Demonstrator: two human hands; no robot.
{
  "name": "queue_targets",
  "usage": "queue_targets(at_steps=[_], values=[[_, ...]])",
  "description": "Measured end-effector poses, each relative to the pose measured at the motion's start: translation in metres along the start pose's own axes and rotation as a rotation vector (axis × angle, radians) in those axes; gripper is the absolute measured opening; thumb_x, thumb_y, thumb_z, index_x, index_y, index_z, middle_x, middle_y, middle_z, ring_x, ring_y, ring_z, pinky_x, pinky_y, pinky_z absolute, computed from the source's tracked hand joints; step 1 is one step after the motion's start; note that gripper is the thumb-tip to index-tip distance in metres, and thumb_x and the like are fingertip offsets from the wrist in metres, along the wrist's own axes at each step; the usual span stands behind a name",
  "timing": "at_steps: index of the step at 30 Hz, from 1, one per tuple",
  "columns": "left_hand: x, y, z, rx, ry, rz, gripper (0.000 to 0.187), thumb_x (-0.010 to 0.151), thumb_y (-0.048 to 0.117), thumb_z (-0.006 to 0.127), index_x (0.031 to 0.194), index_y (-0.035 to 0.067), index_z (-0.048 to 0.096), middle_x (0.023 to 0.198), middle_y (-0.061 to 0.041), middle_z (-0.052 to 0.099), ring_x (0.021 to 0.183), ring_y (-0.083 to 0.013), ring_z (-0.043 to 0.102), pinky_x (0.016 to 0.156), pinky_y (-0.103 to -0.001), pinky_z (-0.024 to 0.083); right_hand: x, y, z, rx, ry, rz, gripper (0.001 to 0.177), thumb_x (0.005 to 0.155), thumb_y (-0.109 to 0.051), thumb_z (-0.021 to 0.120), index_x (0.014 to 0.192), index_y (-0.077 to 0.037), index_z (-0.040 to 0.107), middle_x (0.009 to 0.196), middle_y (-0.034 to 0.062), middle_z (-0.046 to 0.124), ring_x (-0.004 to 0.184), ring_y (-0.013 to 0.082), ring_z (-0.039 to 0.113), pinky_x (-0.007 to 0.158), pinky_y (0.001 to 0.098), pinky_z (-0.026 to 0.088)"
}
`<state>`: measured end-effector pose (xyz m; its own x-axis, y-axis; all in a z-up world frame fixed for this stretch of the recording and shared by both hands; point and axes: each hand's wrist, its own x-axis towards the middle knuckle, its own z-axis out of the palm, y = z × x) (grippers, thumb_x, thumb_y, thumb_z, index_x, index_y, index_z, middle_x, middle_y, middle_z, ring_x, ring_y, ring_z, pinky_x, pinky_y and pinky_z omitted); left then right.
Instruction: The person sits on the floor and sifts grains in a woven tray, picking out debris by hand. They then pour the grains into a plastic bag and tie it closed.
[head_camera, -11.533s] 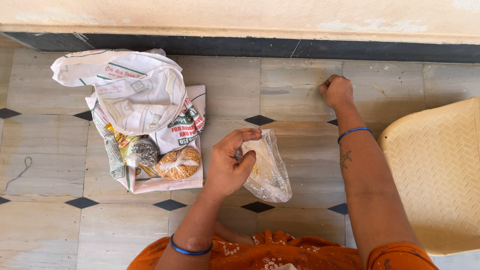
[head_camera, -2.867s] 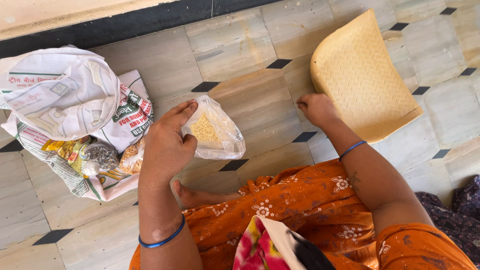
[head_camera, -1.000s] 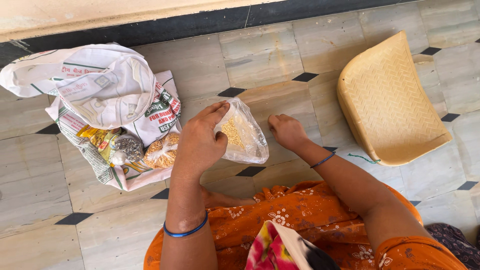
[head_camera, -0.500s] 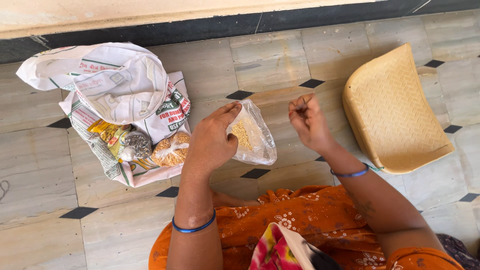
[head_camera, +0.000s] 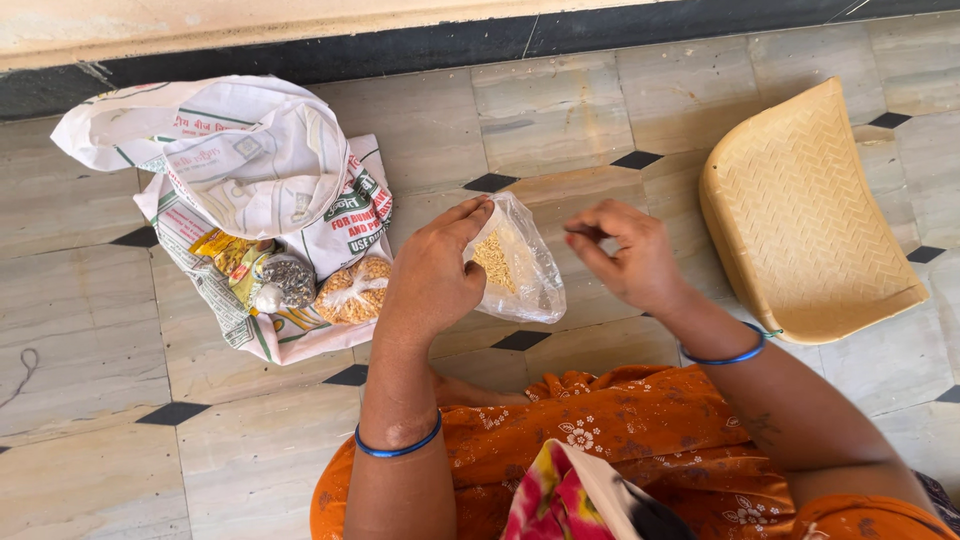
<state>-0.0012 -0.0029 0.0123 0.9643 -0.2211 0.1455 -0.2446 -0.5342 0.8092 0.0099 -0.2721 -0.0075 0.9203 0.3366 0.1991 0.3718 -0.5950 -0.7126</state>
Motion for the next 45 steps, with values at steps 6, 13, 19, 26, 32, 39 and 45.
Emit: queue_targets(at_steps=[6, 13, 19, 26, 32, 39, 45], values=[[0.002, 0.003, 0.005, -0.019, -0.014, -0.016, 0.064, 0.067, -0.005, 0.063, 0.13, 0.004, 0.067, 0.139, -0.011, 0.064, 0.11, -0.0349, 0.068, 0.092, -0.04, 0.055, -0.055, 0.115, 0.007, -0.463, -0.602, 0.355, 0.012, 0.084, -0.018, 0.073, 0.091, -0.008, 0.076, 0.091, 0.0093, 0.078, 0.084, 0.0265, 0.074, 0.077, 0.0401, 0.058], [0.0, 0.006, 0.001, -0.009, -0.025, -0.039, 0.066, 0.066, -0.005, 0.062, 0.13, 0.005, 0.068, 0.138, -0.011, 0.065, 0.11, -0.0351, 0.068, 0.091, -0.04, 0.055, -0.07, 0.178, 0.014, -0.38, -0.562, 0.381, 0.016, 0.082, -0.019, 0.071, 0.094, -0.008, 0.075, 0.091, 0.012, 0.077, 0.086, 0.0297, 0.075, 0.082, 0.0395, 0.059], [0.001, 0.005, 0.002, -0.023, -0.061, -0.068, 0.064, 0.067, -0.005, 0.062, 0.13, 0.007, 0.068, 0.141, -0.008, 0.064, 0.109, -0.033, 0.069, 0.091, -0.039, 0.055, -0.077, 0.175, 0.033, -0.669, -0.626, 0.242, 0.019, 0.081, -0.024, 0.068, 0.093, -0.01, 0.073, 0.097, 0.0107, 0.075, 0.092, 0.0318, 0.071, 0.082, 0.0441, 0.057], [-0.001, 0.007, -0.002, 0.003, -0.043, -0.04, 0.065, 0.067, -0.005, 0.061, 0.13, 0.006, 0.068, 0.14, -0.008, 0.063, 0.112, -0.0327, 0.067, 0.094, -0.04, 0.054, -0.069, 0.146, 0.045, -0.752, -0.529, 0.212, 0.021, 0.08, -0.025, 0.068, 0.089, -0.007, 0.069, 0.095, 0.0122, 0.072, 0.092, 0.0326, 0.069, 0.08, 0.0454, 0.056], [-0.002, -0.002, 0.005, -0.003, -0.013, 0.009, 0.064, 0.066, -0.007, 0.059, 0.129, 0.004, 0.068, 0.138, -0.011, 0.064, 0.116, -0.0327, 0.066, 0.099, -0.04, 0.052, -0.031, 0.035, 0.007, -0.105, 0.065, -0.02, 0.007, 0.083, -0.001, 0.068, 0.086, -0.003, 0.062, 0.079, 0.0097, 0.066, 0.071, 0.023, 0.067, 0.065, 0.0343, 0.054], [-0.005, 0.003, 0.007, 0.039, 0.019, -0.019, 0.059, 0.069, -0.007, 0.058, 0.125, 0.006, 0.07, 0.134, -0.01, 0.067, 0.116, -0.0309, 0.066, 0.096, -0.041, 0.054, 0.001, -0.042, 0.032, -0.128, 0.04, -0.259, 0.01, 0.083, -0.004, 0.077, 0.089, -0.006, 0.069, 0.088, 0.007, 0.074, 0.079, 0.0216, 0.072, 0.072, 0.0335, 0.055], [-0.002, -0.001, 0.012, 0.032, 0.104, -0.029, 0.051, 0.073, -0.006, 0.058, 0.121, 0.007, 0.073, 0.128, -0.01, 0.071, 0.11, -0.0323, 0.068, 0.093, -0.043, 0.054, -0.005, -0.059, 0.03, -0.128, -0.227, -0.315, 0.028, 0.086, -0.011, 0.076, 0.112, -0.003, 0.074, 0.103, 0.0067, 0.077, 0.103, 0.0277, 0.07, 0.1, 0.0533, 0.04]])
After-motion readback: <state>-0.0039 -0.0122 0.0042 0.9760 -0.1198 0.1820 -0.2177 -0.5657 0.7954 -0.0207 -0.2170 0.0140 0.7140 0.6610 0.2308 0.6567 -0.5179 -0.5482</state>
